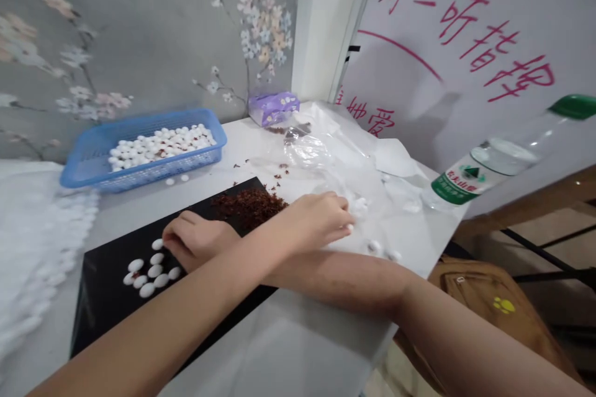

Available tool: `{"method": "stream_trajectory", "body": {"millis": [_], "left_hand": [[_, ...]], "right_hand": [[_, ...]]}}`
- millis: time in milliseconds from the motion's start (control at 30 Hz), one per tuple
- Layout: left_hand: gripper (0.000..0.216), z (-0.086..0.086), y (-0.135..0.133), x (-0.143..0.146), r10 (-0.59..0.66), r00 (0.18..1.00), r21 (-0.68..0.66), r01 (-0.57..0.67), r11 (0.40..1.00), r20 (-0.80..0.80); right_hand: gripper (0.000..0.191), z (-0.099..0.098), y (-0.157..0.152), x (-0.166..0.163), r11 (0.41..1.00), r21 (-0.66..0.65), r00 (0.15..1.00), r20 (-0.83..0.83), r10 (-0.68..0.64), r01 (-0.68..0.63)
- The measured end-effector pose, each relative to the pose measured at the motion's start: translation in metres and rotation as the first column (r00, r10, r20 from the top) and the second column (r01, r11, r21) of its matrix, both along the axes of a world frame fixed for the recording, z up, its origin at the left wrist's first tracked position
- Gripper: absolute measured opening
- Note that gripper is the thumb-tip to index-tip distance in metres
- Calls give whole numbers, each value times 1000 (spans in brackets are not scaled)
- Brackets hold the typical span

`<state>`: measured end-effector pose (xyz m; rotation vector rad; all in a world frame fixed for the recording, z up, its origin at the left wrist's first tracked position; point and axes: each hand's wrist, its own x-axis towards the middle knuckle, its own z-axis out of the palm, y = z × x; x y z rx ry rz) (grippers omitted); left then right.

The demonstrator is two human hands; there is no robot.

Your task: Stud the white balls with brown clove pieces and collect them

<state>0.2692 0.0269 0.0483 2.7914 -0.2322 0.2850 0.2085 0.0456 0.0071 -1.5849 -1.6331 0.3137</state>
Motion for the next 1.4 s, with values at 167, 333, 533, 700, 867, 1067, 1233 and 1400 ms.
{"method": "stream_trajectory", "body": {"millis": [167, 333, 533, 700, 867, 1067, 1233, 1400], "left_hand": [[14, -20, -20, 26, -43, 998, -22, 42, 999, -38], [31, -27, -16, 16, 7, 998, -74, -12, 997, -66], [31, -4, -2, -28, 153, 987, -215, -141, 966, 40], [26, 23, 51, -106, 625, 781, -453, -557, 696, -2], [27, 21, 123, -186, 946, 258, -388, -907, 166, -197], [20, -23, 144, -185, 971, 132, -300, -952, 68, -200], [18, -38, 144, -162, 989, 115, -317, -945, 80, -91], [10, -38, 150, -158, 984, 162, -417, -901, 119, -69]], "right_hand": [[10, -6, 5, 7, 956, -52, 953, 85, 292, -288], [14, -5, 4, 10, 936, -107, 940, 33, 340, -335], [13, -10, 1, 2, 949, -140, 959, -46, 278, -282], [18, -15, -8, -3, 975, -61, 976, 19, 215, -213], [18, -15, -11, -6, 973, 0, 969, 90, 232, -233], [16, -16, -11, -5, 972, 19, 965, 124, 231, -235], [15, -16, -13, -3, 974, 27, 974, 47, 222, -223], [12, -16, -12, -2, 982, 58, 976, -116, 185, -179]]}}
